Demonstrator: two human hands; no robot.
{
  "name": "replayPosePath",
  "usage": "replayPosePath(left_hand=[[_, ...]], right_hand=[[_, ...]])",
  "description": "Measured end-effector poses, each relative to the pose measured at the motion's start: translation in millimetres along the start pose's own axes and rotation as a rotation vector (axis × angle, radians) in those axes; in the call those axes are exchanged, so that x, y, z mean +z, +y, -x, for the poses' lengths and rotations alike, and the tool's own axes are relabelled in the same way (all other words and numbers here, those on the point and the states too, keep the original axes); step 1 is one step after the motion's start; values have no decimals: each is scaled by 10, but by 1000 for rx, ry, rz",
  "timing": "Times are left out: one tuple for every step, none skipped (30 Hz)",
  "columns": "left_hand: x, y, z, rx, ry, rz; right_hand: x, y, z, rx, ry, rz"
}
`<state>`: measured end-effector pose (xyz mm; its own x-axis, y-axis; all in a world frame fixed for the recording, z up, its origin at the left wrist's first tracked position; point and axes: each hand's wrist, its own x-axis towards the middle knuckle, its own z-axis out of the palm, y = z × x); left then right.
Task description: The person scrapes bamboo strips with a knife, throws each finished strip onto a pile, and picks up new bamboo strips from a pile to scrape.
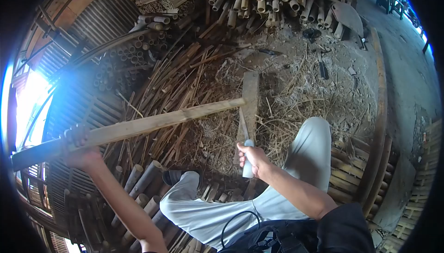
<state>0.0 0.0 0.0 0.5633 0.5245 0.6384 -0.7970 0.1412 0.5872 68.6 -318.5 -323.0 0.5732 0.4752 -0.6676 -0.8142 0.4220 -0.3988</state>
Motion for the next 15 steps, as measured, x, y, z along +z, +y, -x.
replayPosePath(left_hand=[[140, 73, -30, -6, 32, -24], [259, 123, -56, -11, 62, -49], [329, 74, -91, 1, 55, -76], [408, 65, -89, -14, 66, -103], [499, 34, -84, -28, 76, -127], [627, -28, -41, -40, 87, -142], [773, -106, 9, -51, 95, -155], [866, -175, 20, -60, 103, -169], [894, -251, -6, -99, 82, -170], [909, -345, -36, -134, 61, -169], [927, -436, -62, -168, 39, -168], [954, -521, -79, -185, 40, -177], [1004, -607, -90, -191, 34, -191], [1067, -698, -86, -198, 29, -206], [1122, -784, -74, -205, 24, -223]], right_hand=[[-41, 12, 47, 14, -10, -33], [-67, 41, 116, -23, 44, -27], [-1, 10, 30, -84, 99, -13], [-7, 14, 106, -154, 146, 42], [-23, -1, 169, -226, 194, 97], [-48, -49, 226, -292, 238, 184], [-92, -111, 253, -377, 209, 268], [-100, -191, 285, -406, 201, 316], [-78, -298, 351, -435, 191, 365], [-61, -407, 404, -462, 191, 392], [-81, -476, 397, -493, 188, 404], [-78, -562, 418, -512, 178, 453], [-70, -638, 456, -531, 169, 503], [-77, -689, 483, -559, 174, 563], [-84, -728, 502, -586, 178, 624]])
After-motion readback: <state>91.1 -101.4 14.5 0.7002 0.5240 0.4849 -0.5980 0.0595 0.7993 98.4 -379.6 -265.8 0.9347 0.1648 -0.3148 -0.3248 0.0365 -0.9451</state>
